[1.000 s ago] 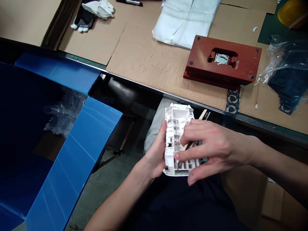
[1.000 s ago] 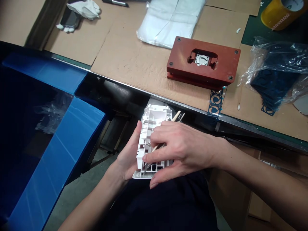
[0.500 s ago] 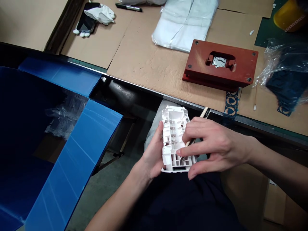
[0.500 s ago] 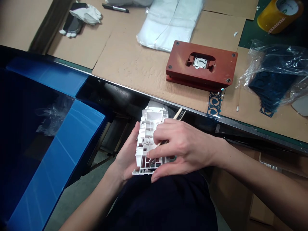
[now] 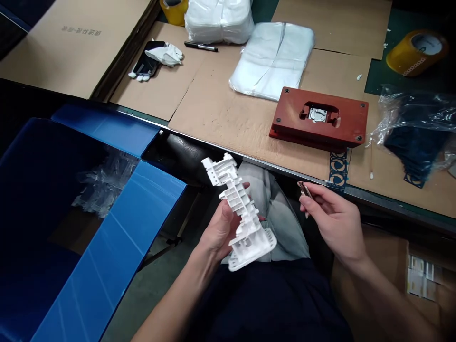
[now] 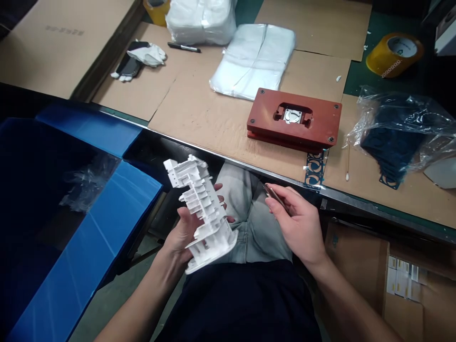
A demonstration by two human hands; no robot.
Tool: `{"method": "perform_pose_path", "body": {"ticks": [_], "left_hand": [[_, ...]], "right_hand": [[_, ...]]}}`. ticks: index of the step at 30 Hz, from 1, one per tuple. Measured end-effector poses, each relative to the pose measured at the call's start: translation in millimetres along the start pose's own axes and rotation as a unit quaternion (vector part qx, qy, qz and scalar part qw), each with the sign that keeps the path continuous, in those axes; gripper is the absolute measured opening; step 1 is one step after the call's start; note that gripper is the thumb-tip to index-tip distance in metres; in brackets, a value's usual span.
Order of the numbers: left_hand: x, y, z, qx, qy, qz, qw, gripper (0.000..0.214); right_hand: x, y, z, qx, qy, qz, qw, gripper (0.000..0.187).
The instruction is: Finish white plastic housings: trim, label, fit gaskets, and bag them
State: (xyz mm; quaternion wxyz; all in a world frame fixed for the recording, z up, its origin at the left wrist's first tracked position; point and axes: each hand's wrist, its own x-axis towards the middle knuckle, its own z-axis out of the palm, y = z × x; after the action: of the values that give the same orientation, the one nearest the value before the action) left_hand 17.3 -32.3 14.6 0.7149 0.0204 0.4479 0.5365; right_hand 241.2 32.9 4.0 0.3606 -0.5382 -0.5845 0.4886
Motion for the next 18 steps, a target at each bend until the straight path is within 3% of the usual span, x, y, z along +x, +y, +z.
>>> {"method": "perform_pose_path", "body": {"ticks": [5,10,18], "left_hand": [[0.6,-0.4,13.4,0.012,0.076,0.028,0.997,0.064],[-0.8,-5.2,22.8,-0.041,0.183,0.082,0.979,0.064],[-4.2,-7.4,34.8,-0.013,0.141,0.299,0.944,0.064]], "right_hand": [[-17.1,10.7,9.7,0.077,0.025,0.076,0.994,0.031],[-33.7,1.7,17.9,0.043,0.041,0.060,0.996,0.033],[-50.8,-36.8,26.3,-0.127,-0.012,-0.087,0.988,0.042]]}}
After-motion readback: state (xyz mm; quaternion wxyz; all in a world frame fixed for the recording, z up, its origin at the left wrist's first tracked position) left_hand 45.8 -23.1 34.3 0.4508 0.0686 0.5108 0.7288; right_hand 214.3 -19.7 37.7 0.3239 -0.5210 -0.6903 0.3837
